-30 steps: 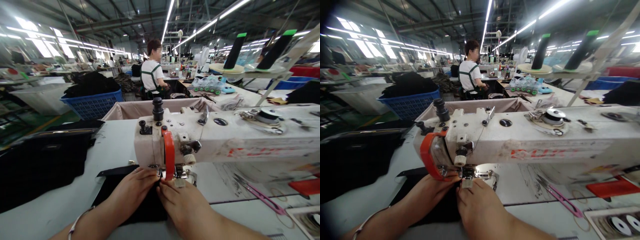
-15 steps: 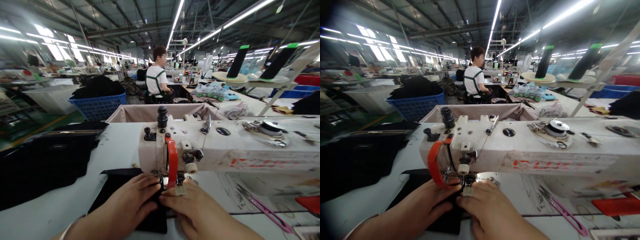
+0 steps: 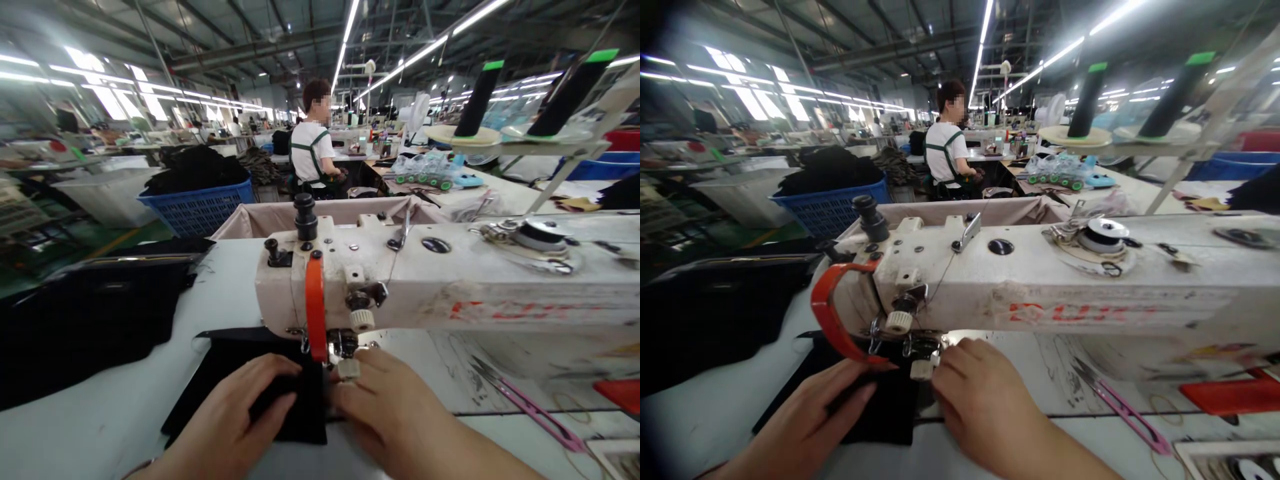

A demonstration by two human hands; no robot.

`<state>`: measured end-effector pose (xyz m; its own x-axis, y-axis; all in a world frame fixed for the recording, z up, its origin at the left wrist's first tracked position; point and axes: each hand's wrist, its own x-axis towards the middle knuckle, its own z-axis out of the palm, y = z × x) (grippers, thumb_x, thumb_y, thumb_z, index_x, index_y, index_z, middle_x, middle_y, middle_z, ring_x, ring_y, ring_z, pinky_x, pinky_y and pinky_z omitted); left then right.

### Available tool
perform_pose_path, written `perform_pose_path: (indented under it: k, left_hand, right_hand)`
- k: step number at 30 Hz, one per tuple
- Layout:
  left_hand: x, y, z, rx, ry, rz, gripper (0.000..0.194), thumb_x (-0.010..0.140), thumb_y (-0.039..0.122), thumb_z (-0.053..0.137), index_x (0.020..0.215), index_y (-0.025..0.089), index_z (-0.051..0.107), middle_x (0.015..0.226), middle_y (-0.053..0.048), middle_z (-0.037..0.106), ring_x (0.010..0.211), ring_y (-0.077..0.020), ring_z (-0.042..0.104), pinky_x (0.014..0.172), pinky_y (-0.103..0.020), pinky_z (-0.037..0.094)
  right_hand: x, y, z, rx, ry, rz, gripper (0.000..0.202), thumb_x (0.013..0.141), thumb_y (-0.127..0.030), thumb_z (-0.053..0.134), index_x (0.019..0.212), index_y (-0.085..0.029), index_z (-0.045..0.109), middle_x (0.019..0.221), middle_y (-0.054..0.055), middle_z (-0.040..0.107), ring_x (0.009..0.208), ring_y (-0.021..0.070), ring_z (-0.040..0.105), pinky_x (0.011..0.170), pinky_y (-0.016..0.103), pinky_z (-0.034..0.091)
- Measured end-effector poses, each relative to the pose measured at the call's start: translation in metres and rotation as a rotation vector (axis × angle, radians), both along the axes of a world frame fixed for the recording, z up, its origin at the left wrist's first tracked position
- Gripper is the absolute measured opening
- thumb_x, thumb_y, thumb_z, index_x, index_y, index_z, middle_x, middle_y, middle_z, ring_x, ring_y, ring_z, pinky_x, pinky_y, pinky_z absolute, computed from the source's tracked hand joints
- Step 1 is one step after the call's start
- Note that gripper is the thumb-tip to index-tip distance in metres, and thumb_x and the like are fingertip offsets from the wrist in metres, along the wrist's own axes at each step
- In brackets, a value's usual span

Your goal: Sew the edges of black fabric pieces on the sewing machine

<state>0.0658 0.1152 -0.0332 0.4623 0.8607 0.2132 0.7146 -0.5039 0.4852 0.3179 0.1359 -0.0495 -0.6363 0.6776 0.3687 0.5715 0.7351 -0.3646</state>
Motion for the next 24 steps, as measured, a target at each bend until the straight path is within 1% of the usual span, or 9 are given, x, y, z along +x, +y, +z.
perform_pose_path:
  k: [2, 3, 5, 7, 10, 14, 18, 21, 24]
  left_hand:
    - [0.003, -0.001, -0.003, 0.027, 0.043, -0.056, 0.035, 0.086, 0.018, 0.055, 0.121, 0.024, 0.054, 0.117, -0.003, 0.067, 0.106, -0.0185, 0.065, 0.094, -0.03, 0.055]
    - [0.004, -0.001, -0.004, 0.056, 0.087, -0.103, 0.046, 0.081, 0.013, 0.057, 0.125, 0.024, 0.053, 0.123, -0.003, 0.065, 0.111, -0.0196, 0.062, 0.097, -0.032, 0.053]
    - [0.009, -0.002, -0.006, 0.151, 0.191, -0.212, 0.062, 0.072, 0.004, 0.055, 0.131, 0.021, 0.05, 0.132, -0.005, 0.06, 0.121, -0.0214, 0.055, 0.103, -0.036, 0.048]
    - [0.014, -0.001, -0.004, 0.233, 0.313, -0.303, 0.06, 0.071, 0.002, 0.051, 0.13, 0.017, 0.053, 0.131, -0.007, 0.061, 0.123, -0.0214, 0.054, 0.106, -0.036, 0.045]
    - [0.022, 0.004, 0.003, 0.288, 0.431, -0.375, 0.042, 0.079, 0.005, 0.051, 0.117, 0.015, 0.063, 0.122, -0.007, 0.067, 0.118, -0.02, 0.056, 0.107, -0.033, 0.044]
    - [0.026, 0.014, 0.008, 0.293, 0.431, -0.385, 0.032, 0.083, 0.008, 0.056, 0.112, 0.016, 0.067, 0.121, -0.006, 0.067, 0.118, -0.0202, 0.056, 0.109, -0.033, 0.041]
    - [0.024, 0.023, 0.001, 0.331, 0.406, -0.357, 0.032, 0.084, 0.012, 0.061, 0.116, 0.014, 0.063, 0.123, -0.007, 0.065, 0.121, -0.0206, 0.053, 0.113, -0.032, 0.036]
    - [0.02, 0.022, -0.009, 0.361, 0.382, -0.334, 0.035, 0.086, 0.009, 0.056, 0.121, 0.013, 0.058, 0.118, -0.008, 0.065, 0.117, -0.0226, 0.055, 0.108, -0.036, 0.042]
    - [0.013, 0.017, -0.018, 0.365, 0.278, -0.315, 0.033, 0.091, 0.005, 0.046, 0.122, 0.014, 0.055, 0.113, -0.009, 0.064, 0.109, -0.0209, 0.059, 0.1, -0.037, 0.049]
  right_hand:
    - [-0.006, -0.007, -0.001, 0.017, -0.018, 0.201, 0.014, 0.088, -0.014, 0.055, 0.097, -0.022, 0.063, 0.1, 0.003, 0.066, 0.096, 0.0194, 0.058, 0.084, 0.033, 0.048]
    - [-0.009, -0.009, -0.003, 0.029, -0.048, 0.255, 0.014, 0.089, -0.014, 0.054, 0.096, -0.022, 0.064, 0.099, 0.003, 0.067, 0.096, 0.0184, 0.059, 0.084, 0.032, 0.048]
    - [-0.015, -0.011, -0.01, 0.062, -0.11, 0.273, 0.011, 0.091, -0.017, 0.055, 0.091, -0.021, 0.065, 0.094, 0.003, 0.067, 0.094, 0.0184, 0.06, 0.08, 0.03, 0.05]
    - [-0.018, -0.012, -0.018, 0.073, -0.153, 0.26, 0.009, 0.091, -0.021, 0.057, 0.086, -0.021, 0.065, 0.09, 0.004, 0.067, 0.091, 0.0191, 0.061, 0.076, 0.03, 0.05]
    - [-0.018, -0.012, -0.023, 0.076, -0.159, 0.274, 0.009, 0.089, -0.025, 0.06, 0.082, -0.021, 0.064, 0.086, 0.002, 0.066, 0.088, 0.019, 0.06, 0.073, 0.03, 0.05]
    - [-0.015, -0.013, -0.021, 0.064, -0.146, 0.236, 0.008, 0.087, -0.019, 0.058, 0.086, -0.021, 0.065, 0.089, 0.002, 0.067, 0.09, 0.0178, 0.061, 0.079, 0.03, 0.049]
    - [-0.013, -0.014, -0.017, 0.021, -0.125, 0.153, 0.018, 0.081, -0.02, 0.059, 0.097, -0.019, 0.067, 0.103, 0.006, 0.069, 0.097, 0.0211, 0.062, 0.089, 0.035, 0.049]
    - [-0.014, -0.014, -0.013, -0.007, -0.114, 0.129, 0.025, 0.078, -0.018, 0.058, 0.101, -0.018, 0.067, 0.107, 0.006, 0.068, 0.103, 0.0236, 0.06, 0.094, 0.039, 0.048]
    - [-0.015, -0.013, -0.007, -0.046, -0.105, 0.126, 0.028, 0.078, -0.016, 0.055, 0.104, -0.019, 0.066, 0.107, 0.006, 0.068, 0.106, 0.0228, 0.06, 0.098, 0.039, 0.046]
